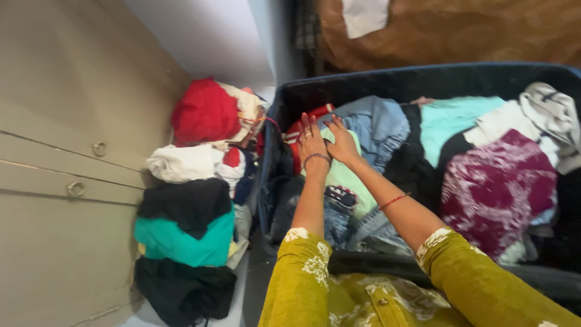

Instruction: The person unpacks clothes from a suitcase by hand, removing garments one at a time and stacking them onto a pile.

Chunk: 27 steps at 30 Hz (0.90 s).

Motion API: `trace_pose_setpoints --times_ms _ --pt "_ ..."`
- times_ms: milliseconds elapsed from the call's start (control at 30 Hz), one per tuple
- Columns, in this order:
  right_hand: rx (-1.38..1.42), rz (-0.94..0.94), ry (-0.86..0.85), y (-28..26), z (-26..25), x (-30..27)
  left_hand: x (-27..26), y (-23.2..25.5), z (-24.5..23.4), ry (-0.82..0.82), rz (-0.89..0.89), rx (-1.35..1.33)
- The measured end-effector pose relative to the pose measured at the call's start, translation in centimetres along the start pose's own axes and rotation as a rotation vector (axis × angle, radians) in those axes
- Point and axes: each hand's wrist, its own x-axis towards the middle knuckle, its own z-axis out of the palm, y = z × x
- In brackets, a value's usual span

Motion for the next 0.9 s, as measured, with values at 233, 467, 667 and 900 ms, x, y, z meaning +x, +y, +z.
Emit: trace_pose_setpoints --times_ms 233,467,667,900 --pt "-0.053 0.051 0.146 4.0 -8.2 -6.2 -4.6 8.3 4.1 -0.210 0.067 0.003" --pt "-0.163 -0.035 0.472 6.7 -19.7 -11.1 -7.9 18.4 9.9 -0.203 0.284 -0.092" --pt "-0.370 0.064 0.615 10.0 -26.9 -16.4 -11.1 26.1 11.0 -0.397 0.376 -0.143" --pt "-0.379 0.263 0.472 14.9 -28.1 -19.9 -11.6 28.9 9.7 -0.452 0.354 -0.077"
